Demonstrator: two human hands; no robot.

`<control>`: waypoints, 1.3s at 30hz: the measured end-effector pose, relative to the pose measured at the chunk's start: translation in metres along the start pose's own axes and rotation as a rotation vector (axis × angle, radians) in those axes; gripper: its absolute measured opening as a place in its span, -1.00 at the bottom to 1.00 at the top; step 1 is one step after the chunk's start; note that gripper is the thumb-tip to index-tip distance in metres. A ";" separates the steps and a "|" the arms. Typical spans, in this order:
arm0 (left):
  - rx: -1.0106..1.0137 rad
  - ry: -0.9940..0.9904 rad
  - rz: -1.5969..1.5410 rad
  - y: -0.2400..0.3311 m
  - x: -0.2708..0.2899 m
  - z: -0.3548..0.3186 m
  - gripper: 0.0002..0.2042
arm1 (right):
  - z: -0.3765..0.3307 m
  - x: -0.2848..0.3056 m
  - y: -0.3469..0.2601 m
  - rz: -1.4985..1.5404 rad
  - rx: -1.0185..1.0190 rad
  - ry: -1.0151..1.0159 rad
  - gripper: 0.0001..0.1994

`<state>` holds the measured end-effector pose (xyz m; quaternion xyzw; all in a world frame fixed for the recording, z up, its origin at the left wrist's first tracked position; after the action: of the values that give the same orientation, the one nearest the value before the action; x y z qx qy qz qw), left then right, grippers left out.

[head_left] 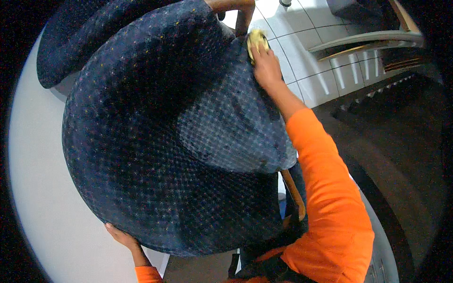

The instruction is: The person wipes the fabric of several dark blue patterned chairs with a yellow cloth, moving from one chair to the next. They then wipe the surface of a wooden table with a glass top, moving a yellow cup and a phone aside to clean underneath.

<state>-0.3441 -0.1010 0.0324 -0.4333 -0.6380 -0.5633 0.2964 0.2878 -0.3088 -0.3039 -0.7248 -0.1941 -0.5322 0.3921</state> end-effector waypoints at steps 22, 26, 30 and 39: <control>0.034 0.161 0.090 -0.006 0.012 0.009 -0.42 | 0.032 -0.021 0.007 0.025 0.045 -0.121 -0.39; 0.060 0.179 0.095 -0.018 0.014 -0.001 -0.42 | -0.082 -0.044 -0.017 0.241 0.256 -0.310 -0.41; 0.110 0.210 0.176 -0.010 0.014 0.002 -0.42 | -0.296 -0.086 -0.048 -0.615 0.826 -0.854 -0.36; 0.117 0.246 0.163 -0.008 0.018 -0.006 -0.39 | -0.053 -0.006 -0.165 0.302 0.618 -0.327 -0.58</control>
<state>-0.3599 -0.1031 0.0460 -0.3934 -0.5912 -0.5480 0.4421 0.1372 -0.2470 -0.2432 -0.6682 -0.2967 -0.2620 0.6299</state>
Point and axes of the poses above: each hand's wrist, its own z-axis towards the middle knuckle, its own x-axis out of the back of the hand, y = z × x, the point moved 8 cm from there along z, towards the middle knuckle, and after that the axes turned 15 degrees about -y, right-handed, at the moved point
